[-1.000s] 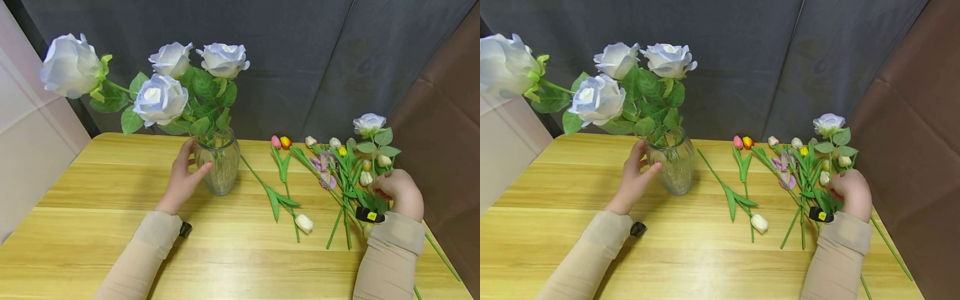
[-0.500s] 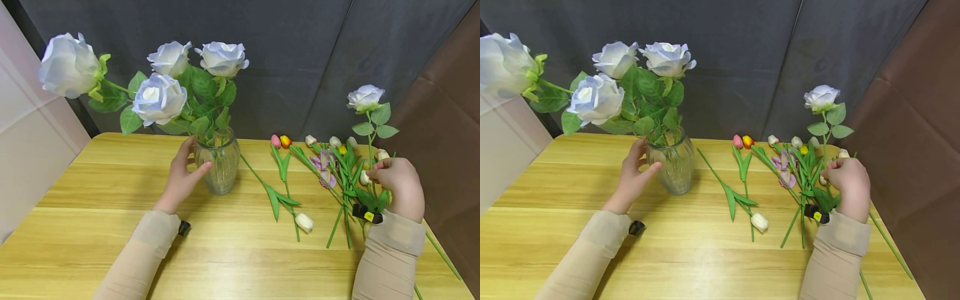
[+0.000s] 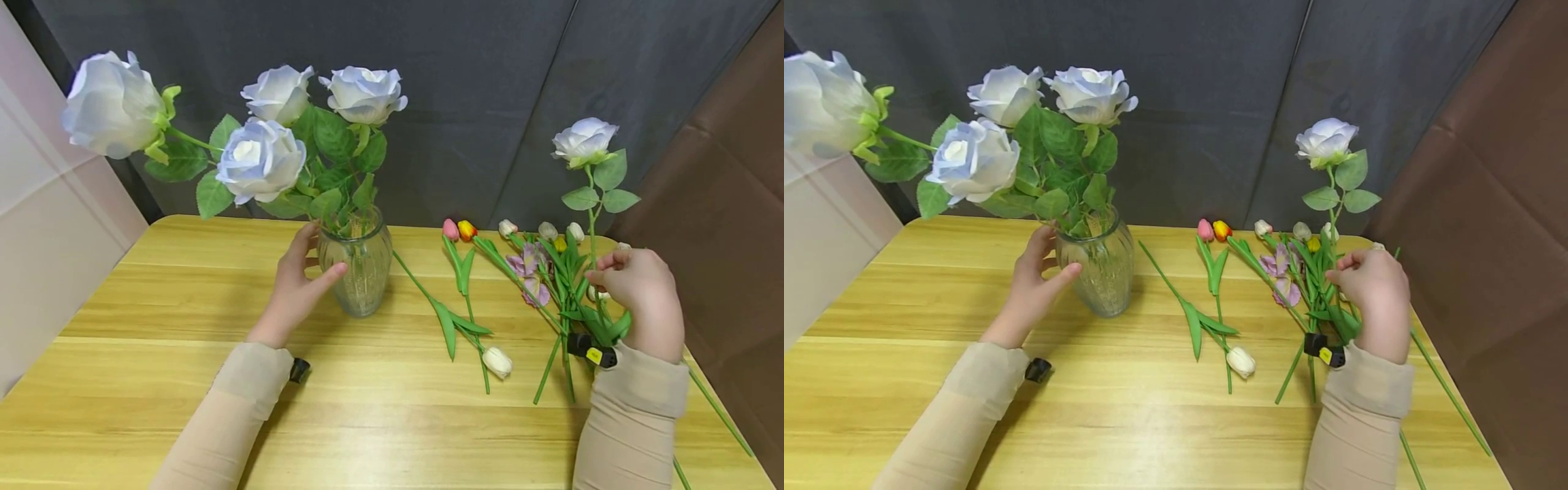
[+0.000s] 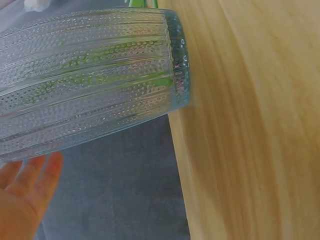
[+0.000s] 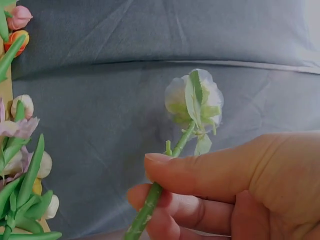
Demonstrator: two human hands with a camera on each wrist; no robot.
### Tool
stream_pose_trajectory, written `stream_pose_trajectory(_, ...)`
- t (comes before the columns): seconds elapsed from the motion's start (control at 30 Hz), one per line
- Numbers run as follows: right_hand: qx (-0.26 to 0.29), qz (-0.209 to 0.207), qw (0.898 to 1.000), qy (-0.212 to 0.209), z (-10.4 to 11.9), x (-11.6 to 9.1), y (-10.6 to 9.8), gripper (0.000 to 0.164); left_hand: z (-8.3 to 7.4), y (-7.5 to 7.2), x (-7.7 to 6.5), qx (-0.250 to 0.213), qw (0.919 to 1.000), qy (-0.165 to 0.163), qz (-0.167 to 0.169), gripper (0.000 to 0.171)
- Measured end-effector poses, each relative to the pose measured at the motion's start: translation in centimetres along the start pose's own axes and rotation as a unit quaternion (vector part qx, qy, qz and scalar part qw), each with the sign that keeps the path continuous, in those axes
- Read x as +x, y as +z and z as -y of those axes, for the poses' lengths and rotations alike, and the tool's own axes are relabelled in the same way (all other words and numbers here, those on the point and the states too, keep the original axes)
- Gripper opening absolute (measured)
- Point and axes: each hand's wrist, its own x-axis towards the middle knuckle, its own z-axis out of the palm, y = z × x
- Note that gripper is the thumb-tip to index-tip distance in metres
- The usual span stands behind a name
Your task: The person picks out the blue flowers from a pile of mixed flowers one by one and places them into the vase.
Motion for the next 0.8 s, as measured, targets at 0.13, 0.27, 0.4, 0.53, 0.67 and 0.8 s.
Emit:
stream_pose_trajectory(0.13, -0.003, -0.006, 1.000, -0.009, 0.5, -0.2, 0.1, 0.027, -1.7, -0.2, -0.1, 0.002, 0.9999, -0.006, 0.009, 0.068)
stream_pose_trajectory(0.27, -0.004, -0.008, 1.000, -0.015, 1.0, -0.4, 0.1, 0.026, -3.4, -0.4, -0.3, 0.006, 0.9999, -0.002, 0.015, 0.065)
stream_pose_trajectory(0.4, -0.005, -0.009, 1.000, -0.021, 1.5, -0.5, 0.2, 0.025, -2.2, -0.5, -0.2, 0.007, 0.9998, 0.003, 0.016, 0.066)
stream_pose_trajectory(0.53, -0.010, -0.017, 0.999, -0.037, 2.0, -0.7, 0.5, 0.023, -0.2, -0.5, 0.1, 0.015, 0.9998, 0.003, 0.014, 0.069)
stream_pose_trajectory(0.67, -0.018, -0.036, 0.997, -0.063, 2.5, -0.8, 0.8, 0.019, 0.2, -0.5, 0.1, 0.027, 0.9995, 0.008, 0.015, 0.070)
stream_pose_trajectory(0.8, -0.014, -0.045, 0.996, -0.082, 3.0, -1.0, 1.2, 0.017, 0.0, -0.7, 0.1, 0.044, 0.9988, 0.008, 0.019, 0.073)
